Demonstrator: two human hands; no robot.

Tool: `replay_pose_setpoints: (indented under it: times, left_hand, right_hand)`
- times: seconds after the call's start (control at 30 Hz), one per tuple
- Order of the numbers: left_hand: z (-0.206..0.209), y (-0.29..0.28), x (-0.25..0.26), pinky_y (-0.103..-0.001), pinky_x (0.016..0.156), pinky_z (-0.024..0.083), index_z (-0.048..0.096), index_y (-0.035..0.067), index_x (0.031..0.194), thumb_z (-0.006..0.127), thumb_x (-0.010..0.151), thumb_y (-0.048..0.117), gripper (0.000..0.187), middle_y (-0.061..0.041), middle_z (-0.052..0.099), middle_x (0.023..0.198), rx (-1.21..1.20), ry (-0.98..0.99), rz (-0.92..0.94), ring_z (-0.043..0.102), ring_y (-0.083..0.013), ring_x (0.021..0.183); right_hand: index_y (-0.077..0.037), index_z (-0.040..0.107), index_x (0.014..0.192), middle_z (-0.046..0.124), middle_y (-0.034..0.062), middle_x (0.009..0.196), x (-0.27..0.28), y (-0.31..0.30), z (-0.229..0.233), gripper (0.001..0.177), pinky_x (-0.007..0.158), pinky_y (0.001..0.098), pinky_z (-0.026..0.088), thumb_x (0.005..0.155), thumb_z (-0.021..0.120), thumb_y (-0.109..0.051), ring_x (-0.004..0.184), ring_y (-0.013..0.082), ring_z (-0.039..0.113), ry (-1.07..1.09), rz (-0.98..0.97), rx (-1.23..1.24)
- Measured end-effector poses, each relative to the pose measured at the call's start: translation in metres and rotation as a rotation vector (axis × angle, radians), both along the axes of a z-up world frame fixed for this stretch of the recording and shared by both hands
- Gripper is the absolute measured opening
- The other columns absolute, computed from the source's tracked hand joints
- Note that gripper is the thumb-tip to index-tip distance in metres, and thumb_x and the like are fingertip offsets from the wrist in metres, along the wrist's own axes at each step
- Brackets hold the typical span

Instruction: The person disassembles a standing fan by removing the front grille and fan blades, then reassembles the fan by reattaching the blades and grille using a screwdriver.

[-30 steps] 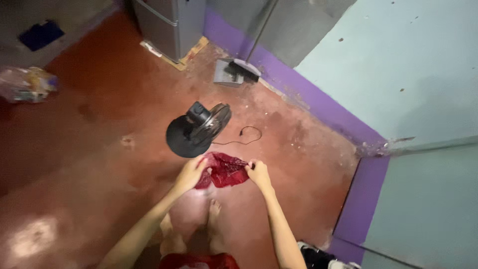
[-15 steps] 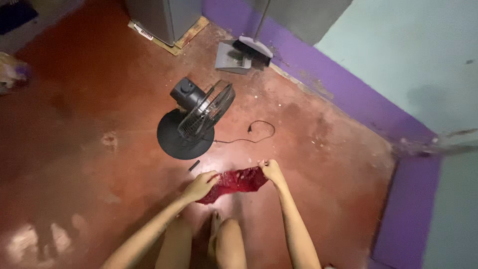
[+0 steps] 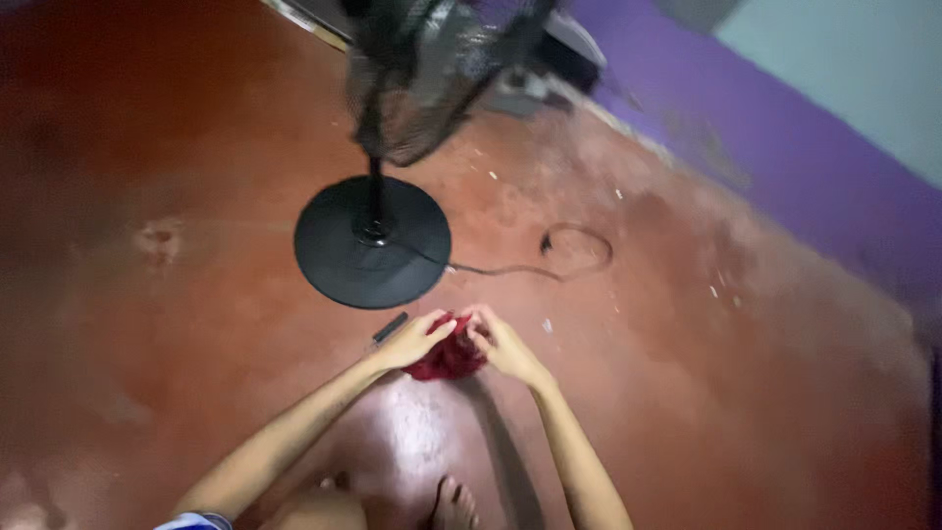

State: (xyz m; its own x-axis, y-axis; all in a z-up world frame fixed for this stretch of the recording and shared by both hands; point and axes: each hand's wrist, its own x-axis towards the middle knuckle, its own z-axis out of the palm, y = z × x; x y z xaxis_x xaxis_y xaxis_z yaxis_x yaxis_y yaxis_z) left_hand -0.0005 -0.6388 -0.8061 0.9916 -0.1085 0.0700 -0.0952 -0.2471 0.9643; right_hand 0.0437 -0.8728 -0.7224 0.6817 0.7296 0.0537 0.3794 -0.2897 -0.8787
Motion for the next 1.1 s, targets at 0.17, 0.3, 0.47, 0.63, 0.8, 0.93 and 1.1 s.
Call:
replay_pose_setpoints:
  times: [0.17,0.3,0.47,0.63,0.8,0.93,1.1]
  left_hand:
    - [0.019,-0.001,0.006,-0.038,0.083,0.053,0.073,-0.004,0.101,0.061,0.101,0.024,0.031,-0.017,0.075,0.096,0.052,-0.297,0.109,0.069,-0.0227,0.091]
    - [0.050,-0.004,0.007,-0.035,0.078,0.056,0.074,-0.002,0.107,0.068,0.094,0.025,0.031,-0.015,0.079,0.096,-0.035,-0.178,0.144,0.073,-0.0183,0.087]
    - [0.068,0.009,0.017,-0.034,0.077,0.056,0.075,0.000,0.108,0.063,0.100,0.029,0.033,-0.013,0.077,0.096,0.045,-0.210,0.129,0.074,-0.0128,0.087]
    - [0.101,0.001,0.026,-0.032,0.083,0.053,0.074,0.001,0.108,0.045,0.110,0.035,0.044,-0.007,0.074,0.092,-0.222,-0.066,-0.097,0.066,-0.0115,0.088]
    - [0.126,0.013,0.017,-0.034,0.078,0.054,0.071,0.002,0.107,0.070,0.095,0.022,0.024,-0.009,0.073,0.091,0.067,-0.075,-0.204,0.067,-0.0159,0.086]
    - [0.150,0.041,0.010,-0.032,0.080,0.052,0.074,0.001,0.104,0.073,0.092,0.018,0.020,-0.008,0.071,0.092,0.185,-0.160,-0.197,0.068,-0.0187,0.088]
    - [0.166,0.089,0.011,-0.031,0.083,0.052,0.070,0.000,0.101,0.068,0.094,0.012,0.014,-0.008,0.067,0.096,0.039,-0.306,0.041,0.066,-0.0181,0.092]
  right_hand:
    - [-0.005,0.072,0.107,0.074,0.0118,0.101,-0.007,0.027,0.062,0.018,0.083,0.0330,0.059,0.091,0.064,-0.003,0.091,0.0245,0.075,-0.162,-0.189,-0.072]
    - [-0.004,0.079,0.099,0.069,0.0131,0.092,0.001,0.026,0.083,0.018,0.081,0.0317,0.054,0.081,0.076,-0.003,0.088,0.0237,0.068,-0.418,-0.194,0.002]
    - [-0.003,0.074,0.101,0.070,0.0076,0.102,0.006,0.023,0.073,0.015,0.084,0.0285,0.053,0.088,0.068,0.001,0.094,0.0164,0.066,-0.208,-0.109,0.221]
    - [-0.002,0.071,0.102,0.073,0.0040,0.090,0.000,0.045,0.078,0.013,0.076,0.0270,0.054,0.090,0.072,-0.004,0.083,0.0115,0.067,-0.141,-0.164,0.180]
    - [-0.003,0.078,0.093,0.071,0.0027,0.075,0.000,0.055,0.080,0.012,0.062,0.0291,0.049,0.083,0.081,-0.007,0.068,0.0120,0.062,-0.281,-0.324,0.131]
    - [-0.004,0.066,0.088,0.067,0.0054,0.069,-0.007,0.052,0.088,0.019,0.057,0.0308,0.046,0.088,0.079,-0.018,0.062,0.0118,0.059,0.172,-0.252,0.279]
    - [-0.005,0.076,0.080,0.069,0.0109,0.071,-0.017,0.041,0.074,0.052,0.067,0.0403,0.054,0.082,0.078,-0.057,0.069,0.0266,0.068,-0.425,0.049,-0.459]
